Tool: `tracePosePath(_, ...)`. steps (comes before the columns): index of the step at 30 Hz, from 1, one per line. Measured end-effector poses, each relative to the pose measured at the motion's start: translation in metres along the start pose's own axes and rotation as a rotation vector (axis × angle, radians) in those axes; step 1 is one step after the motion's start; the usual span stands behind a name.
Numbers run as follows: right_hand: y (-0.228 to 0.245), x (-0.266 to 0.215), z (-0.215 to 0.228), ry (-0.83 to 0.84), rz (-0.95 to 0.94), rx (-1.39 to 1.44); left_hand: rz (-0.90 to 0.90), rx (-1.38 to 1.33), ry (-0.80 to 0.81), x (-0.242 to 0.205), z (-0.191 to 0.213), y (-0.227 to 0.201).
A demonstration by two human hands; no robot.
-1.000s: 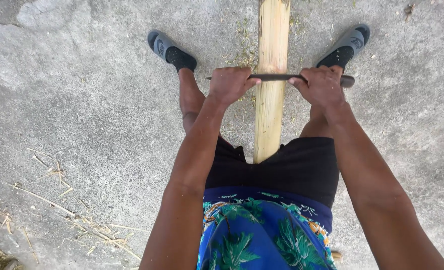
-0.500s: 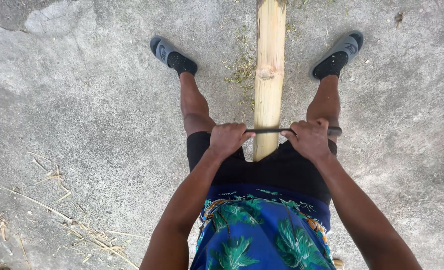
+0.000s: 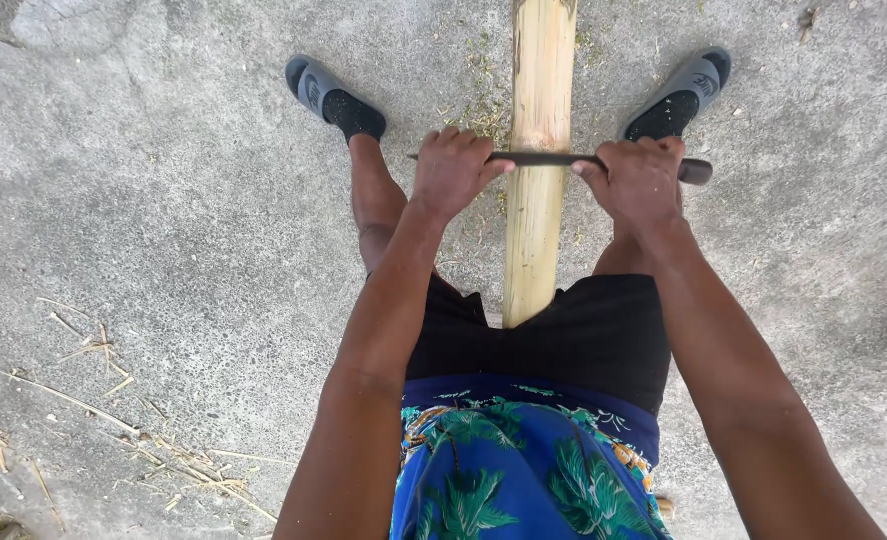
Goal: The person is using a large knife to scrape and strip the outer layer of a bamboo pole while sitting on it.
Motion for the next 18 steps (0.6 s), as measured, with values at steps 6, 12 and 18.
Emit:
tracePosePath(6, 0.008, -0.006, 0.010, -0.095, 0.066, 0.003, 0.003, 0.003, -0.142, -0.012, 0.013, -0.004)
tracePosePath(12, 0.015, -0.044, -0.014, 0.152, -0.030, -0.074, 0.054, -0.007, -0.033, -0.056, -0.002, -0.021)
tracePosePath(18, 0.052, -0.113, -0.002, -0.027, 0.041, 0.013, 0.042, -0.060, -0.070, -0.136, -0.008, -0.056)
Point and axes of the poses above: each hand's wrist, its own x-axis towards the middle knuckle, its own z-axis out of the back of the hand, y = z × x, the point moved 9 cm from there along x, towards the middle knuckle, and after that the axes turned 1 degree about x, right-handed, at the moved point
